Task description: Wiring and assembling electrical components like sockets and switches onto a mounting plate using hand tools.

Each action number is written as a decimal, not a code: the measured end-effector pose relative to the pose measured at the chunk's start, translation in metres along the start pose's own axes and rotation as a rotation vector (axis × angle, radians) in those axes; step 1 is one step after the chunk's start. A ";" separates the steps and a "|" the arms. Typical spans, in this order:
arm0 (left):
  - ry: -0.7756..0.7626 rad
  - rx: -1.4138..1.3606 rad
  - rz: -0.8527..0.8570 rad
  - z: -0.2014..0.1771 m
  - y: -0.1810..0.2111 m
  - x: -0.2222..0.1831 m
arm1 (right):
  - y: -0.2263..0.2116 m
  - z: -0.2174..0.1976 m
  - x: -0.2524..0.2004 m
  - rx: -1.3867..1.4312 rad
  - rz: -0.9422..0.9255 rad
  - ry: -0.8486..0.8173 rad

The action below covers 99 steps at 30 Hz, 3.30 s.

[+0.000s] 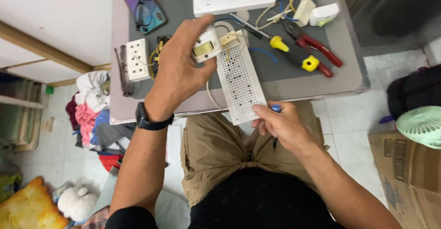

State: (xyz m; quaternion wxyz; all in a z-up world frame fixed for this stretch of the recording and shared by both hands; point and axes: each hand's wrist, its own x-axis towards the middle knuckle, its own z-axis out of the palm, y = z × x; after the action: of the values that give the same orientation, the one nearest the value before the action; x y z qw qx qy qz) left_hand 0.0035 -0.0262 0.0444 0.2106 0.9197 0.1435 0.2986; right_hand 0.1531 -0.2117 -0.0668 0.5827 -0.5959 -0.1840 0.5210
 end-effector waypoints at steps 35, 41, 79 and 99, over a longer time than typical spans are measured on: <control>-0.088 0.258 -0.154 -0.049 0.048 -0.017 | -0.021 -0.005 -0.043 -0.420 -0.470 0.029; -0.111 0.452 -0.147 -0.039 0.035 -0.018 | -0.008 -0.012 -0.038 -0.492 -0.595 0.003; -0.422 -0.134 -0.301 -0.021 0.071 0.025 | -0.010 -0.031 -0.035 -0.086 -0.321 -0.146; 0.066 0.098 0.009 0.027 0.051 0.009 | -0.011 -0.042 -0.040 0.094 -0.195 -0.141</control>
State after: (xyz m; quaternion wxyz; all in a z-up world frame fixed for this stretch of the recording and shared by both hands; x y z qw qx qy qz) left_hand 0.0340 -0.0752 0.0529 0.1588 0.9192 0.1606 0.3225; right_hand 0.1766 -0.2627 -0.0503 0.6437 -0.5091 -0.2569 0.5103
